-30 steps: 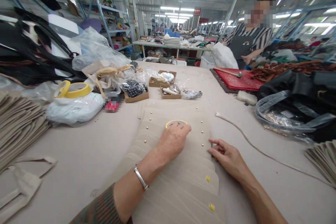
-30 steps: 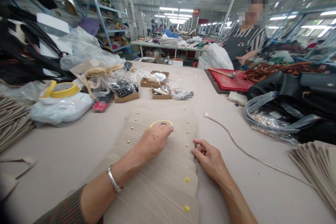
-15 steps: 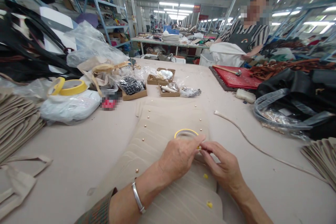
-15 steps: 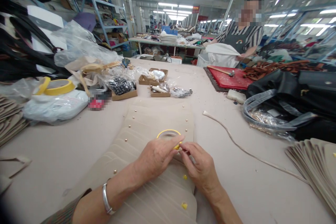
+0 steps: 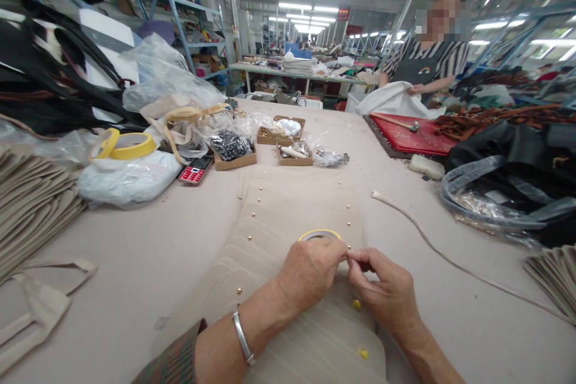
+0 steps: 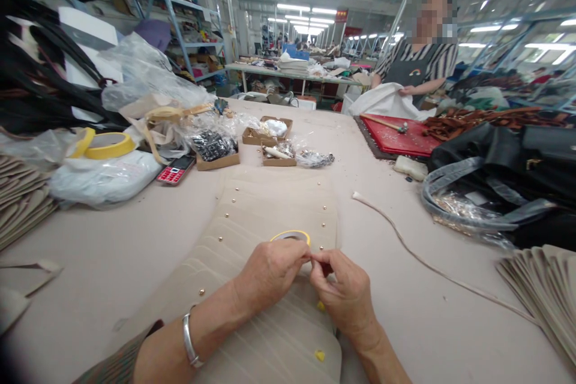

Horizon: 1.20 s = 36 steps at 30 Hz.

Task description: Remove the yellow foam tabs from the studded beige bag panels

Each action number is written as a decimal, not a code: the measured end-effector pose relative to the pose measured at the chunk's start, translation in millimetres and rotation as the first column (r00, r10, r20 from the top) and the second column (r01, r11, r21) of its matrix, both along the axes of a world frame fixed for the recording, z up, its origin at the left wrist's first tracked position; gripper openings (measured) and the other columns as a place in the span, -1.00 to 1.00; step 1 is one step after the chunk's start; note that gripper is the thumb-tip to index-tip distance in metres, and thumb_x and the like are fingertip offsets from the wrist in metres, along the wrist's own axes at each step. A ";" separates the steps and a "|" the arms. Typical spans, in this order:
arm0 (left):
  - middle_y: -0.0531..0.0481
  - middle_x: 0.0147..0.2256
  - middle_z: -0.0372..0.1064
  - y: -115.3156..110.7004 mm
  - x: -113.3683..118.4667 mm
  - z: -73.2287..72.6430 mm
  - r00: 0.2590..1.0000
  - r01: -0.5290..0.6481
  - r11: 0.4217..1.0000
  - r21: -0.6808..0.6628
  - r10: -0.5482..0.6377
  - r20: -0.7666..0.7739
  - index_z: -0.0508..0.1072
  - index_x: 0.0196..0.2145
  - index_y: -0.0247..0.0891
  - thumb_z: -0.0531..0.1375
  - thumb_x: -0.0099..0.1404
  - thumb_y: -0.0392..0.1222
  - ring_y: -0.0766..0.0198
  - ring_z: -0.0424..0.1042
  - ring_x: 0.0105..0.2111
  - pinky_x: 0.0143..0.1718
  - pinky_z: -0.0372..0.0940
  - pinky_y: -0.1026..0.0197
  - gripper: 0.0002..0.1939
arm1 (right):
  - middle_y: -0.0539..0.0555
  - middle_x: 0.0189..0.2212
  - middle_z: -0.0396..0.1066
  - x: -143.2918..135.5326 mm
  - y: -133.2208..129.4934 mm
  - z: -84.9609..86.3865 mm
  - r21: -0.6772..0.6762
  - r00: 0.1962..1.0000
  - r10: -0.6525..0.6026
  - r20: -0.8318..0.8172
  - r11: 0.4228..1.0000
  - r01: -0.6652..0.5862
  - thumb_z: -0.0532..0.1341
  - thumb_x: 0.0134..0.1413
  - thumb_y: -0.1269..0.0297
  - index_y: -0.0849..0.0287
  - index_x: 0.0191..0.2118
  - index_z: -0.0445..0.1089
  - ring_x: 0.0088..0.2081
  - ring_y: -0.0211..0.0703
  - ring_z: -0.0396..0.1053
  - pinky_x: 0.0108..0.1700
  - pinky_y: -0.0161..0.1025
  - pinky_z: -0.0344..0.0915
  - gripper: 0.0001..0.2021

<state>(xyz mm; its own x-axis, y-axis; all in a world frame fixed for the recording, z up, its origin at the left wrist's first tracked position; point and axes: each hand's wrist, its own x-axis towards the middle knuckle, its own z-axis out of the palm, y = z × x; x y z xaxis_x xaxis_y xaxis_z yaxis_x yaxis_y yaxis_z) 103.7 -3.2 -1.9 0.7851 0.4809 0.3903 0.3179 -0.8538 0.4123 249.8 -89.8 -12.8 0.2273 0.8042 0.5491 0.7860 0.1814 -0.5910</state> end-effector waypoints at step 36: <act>-0.09 -0.27 0.32 7.9 5.3 -14.6 0.909 -0.035 0.995 0.098 0.072 -0.411 0.35 -0.23 -0.25 0.03 0.36 -0.36 0.11 0.31 -0.23 -0.31 0.33 0.14 -0.87 | -0.06 -0.68 0.41 39.1 22.5 -24.9 -0.462 0.950 -0.285 -0.125 0.864 0.199 0.24 -0.04 0.05 0.15 -0.14 0.45 -0.64 -0.18 0.35 -0.51 -0.27 0.26 -0.63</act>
<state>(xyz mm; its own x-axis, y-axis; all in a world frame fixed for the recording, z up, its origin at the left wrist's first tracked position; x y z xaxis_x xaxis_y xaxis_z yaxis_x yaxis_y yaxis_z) 108.9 4.7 -16.5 0.8590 0.5060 0.0783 0.4902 -0.8569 0.1597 288.9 -67.3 -37.7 0.5077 0.8576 0.0825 0.6413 -0.3122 -0.7009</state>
